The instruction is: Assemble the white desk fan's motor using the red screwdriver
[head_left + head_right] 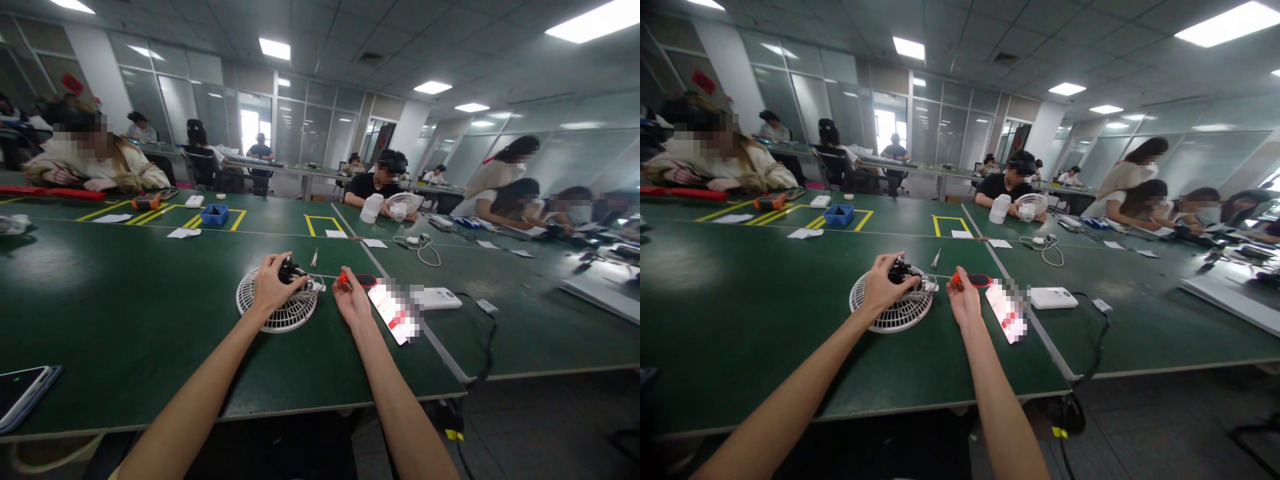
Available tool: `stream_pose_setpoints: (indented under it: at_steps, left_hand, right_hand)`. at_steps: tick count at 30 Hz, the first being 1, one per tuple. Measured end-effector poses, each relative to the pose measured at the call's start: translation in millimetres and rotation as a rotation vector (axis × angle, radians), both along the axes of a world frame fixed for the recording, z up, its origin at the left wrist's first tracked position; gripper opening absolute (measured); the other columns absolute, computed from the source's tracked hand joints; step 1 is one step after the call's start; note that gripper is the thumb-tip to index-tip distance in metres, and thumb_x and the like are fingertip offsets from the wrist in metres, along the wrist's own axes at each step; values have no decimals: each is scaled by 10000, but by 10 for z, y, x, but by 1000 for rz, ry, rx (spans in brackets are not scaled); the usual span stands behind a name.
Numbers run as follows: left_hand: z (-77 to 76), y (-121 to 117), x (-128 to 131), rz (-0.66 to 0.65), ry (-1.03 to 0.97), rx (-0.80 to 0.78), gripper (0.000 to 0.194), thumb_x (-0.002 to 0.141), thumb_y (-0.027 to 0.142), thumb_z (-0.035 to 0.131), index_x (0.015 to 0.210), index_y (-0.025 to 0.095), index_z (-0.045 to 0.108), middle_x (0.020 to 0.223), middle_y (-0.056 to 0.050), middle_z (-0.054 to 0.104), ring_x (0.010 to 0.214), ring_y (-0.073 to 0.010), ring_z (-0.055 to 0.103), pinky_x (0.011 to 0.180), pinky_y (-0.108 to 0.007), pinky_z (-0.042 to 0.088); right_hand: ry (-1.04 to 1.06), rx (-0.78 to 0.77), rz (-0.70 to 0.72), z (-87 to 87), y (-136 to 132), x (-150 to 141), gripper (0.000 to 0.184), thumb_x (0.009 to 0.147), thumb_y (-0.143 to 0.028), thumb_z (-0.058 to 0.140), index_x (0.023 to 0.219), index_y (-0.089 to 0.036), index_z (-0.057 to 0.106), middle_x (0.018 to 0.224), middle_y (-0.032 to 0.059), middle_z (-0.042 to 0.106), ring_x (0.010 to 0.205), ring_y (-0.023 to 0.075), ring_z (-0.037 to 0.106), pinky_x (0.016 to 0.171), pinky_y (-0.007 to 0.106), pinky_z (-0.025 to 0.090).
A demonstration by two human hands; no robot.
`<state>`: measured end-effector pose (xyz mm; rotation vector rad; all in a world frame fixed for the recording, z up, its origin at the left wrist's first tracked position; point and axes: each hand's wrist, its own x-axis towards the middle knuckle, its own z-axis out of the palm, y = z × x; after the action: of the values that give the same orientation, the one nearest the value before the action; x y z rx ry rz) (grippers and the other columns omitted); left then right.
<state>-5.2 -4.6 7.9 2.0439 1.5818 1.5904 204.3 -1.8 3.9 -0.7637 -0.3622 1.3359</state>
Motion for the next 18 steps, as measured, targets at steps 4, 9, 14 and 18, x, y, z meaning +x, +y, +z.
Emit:
stream_pose_setpoints:
  at_steps: [4,9,14,18]
  left_hand:
    - [10,1,3,-6,-1,-5,622,725,479,837,1272,250,650,1199,-92,612,1082,-285,644,975,-453,542]
    - [16,-2,5,-2,10,-9,601,733,470,828,1258,240,647,1189,-91,606,1082,-286,645,975,-452,542]
    - [14,3,-2,-9,32,5,649,731,471,825,1308,260,616,1191,-88,602,1087,-288,638,973,-449,540]
    - [25,3,-2,-16,35,9,633,733,467,822,1297,259,625,1178,-85,603,1071,-284,642,968,-450,542]
  right_hand:
    - [34,23,-73,2,4,-5,182,781,-119,817,834,-212,670,743,-25,741,681,112,721,663,210,623]
    - [75,34,-38,48,-32,-7,218,771,-35,744,845,-218,654,873,-3,789,826,147,765,790,274,645]
    - [85,1,62,117,-85,-17,106,858,-130,701,844,-228,662,895,0,786,844,165,760,783,311,647]
    - [81,-44,108,105,-66,4,111,898,-292,723,819,-238,666,791,-9,744,708,136,714,708,282,631]
